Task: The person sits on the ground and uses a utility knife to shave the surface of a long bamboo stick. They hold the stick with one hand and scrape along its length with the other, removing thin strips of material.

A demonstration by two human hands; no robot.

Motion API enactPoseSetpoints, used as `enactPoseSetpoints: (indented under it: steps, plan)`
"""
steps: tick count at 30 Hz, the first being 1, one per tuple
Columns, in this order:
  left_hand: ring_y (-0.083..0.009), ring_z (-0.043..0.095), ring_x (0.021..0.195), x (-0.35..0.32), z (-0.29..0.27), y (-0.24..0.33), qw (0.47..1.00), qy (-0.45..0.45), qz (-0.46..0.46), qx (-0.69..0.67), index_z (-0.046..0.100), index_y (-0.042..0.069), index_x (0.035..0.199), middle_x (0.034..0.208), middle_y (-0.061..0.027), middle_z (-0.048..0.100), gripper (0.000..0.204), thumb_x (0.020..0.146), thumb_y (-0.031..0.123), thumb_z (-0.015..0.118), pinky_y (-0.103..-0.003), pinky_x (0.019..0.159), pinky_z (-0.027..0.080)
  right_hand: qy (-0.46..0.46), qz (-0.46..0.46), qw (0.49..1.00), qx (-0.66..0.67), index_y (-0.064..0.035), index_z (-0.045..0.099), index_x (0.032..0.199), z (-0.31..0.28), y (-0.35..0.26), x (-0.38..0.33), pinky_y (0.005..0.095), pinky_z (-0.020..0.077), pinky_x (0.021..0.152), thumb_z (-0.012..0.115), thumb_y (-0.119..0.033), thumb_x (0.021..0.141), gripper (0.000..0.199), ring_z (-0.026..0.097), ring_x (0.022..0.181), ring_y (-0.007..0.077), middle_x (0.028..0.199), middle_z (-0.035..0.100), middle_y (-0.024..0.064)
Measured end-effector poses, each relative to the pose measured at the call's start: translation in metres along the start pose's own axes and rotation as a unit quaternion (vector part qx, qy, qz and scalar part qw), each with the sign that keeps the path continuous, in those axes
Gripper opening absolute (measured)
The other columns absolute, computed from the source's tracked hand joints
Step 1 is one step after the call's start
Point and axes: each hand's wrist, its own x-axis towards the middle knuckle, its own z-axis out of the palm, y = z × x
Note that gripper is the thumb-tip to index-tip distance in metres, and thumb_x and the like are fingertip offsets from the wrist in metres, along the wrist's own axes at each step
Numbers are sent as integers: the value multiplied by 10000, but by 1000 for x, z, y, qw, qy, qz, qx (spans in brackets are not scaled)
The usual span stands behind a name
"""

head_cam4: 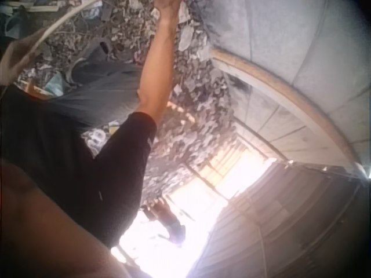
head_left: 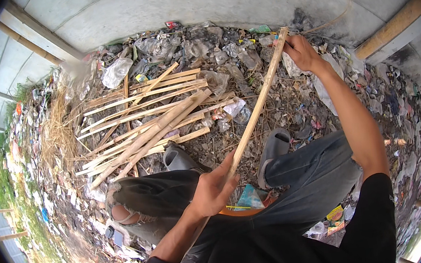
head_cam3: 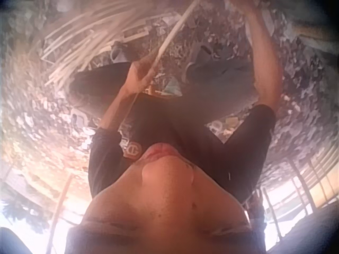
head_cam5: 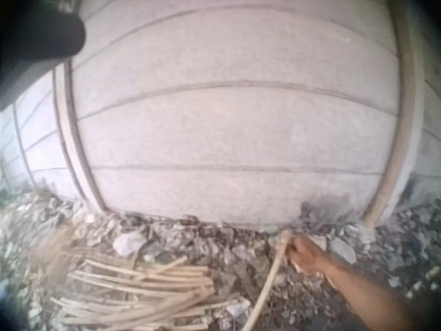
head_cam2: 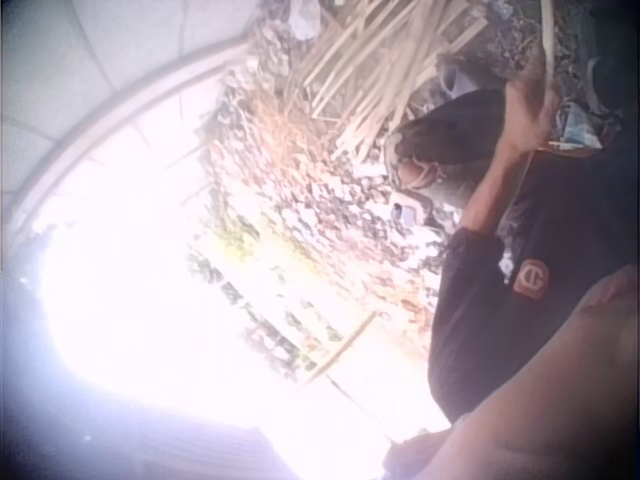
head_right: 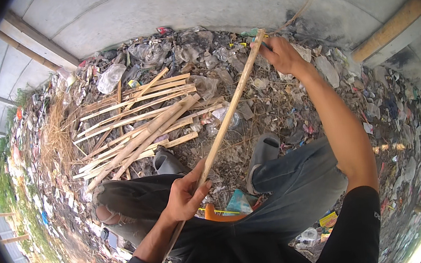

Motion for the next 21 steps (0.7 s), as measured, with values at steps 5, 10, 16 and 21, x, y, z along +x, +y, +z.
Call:
enactPoseSetpoints:
  steps: [5, 10, 16, 21]
  plan:
    - [-94, 606, 870, 1, -2, 2, 999, 43, -28, -1, 404, -63, 1579, 968, -141, 701, 642, 1016, 121, 652, -277, 830, 525, 74, 23, 997, -4, -60, 691, 949, -22, -14, -6, 392, 411, 624, 722, -498, 949, 438, 507, 590, 204, 667, 577, 54]
    - [-107, 615, 755, 3, 0, -6, 998, 57, 11, 37, 408, -43, 1584, 850, -170, 689, 655, 1003, 118, 664, -293, 746, 536, 137, -8, 990, 28, -70, 715, 1220, -21, -50, -11, 355, 502, 688, 812, -496, 912, 535, 622, 702, 206, 809, 675, 40]
    - [-168, 642, 624, 4, 0, 6, 995, 68, 4, 71, 430, -25, 1577, 731, -184, 643, 650, 993, 121, 675, -323, 662, 539, 221, -158, 961, -42, -76, 743, 1225, -5, -52, 4, 402, 585, 849, 769, -548, 938, 553, 742, 1033, 262, 1090, 769, 115]
    - [-223, 668, 603, 4, -2, 15, 992, 48, -4, 112, 438, -38, 1566, 697, -194, 626, 647, 981, 102, 676, -326, 635, 529, 217, -123, 968, 13, -73, 785, 1116, 1, -56, 2, 379, 595, 820, 780, -387, 968, 347, 767, 977, 245, 1071, 793, 110]
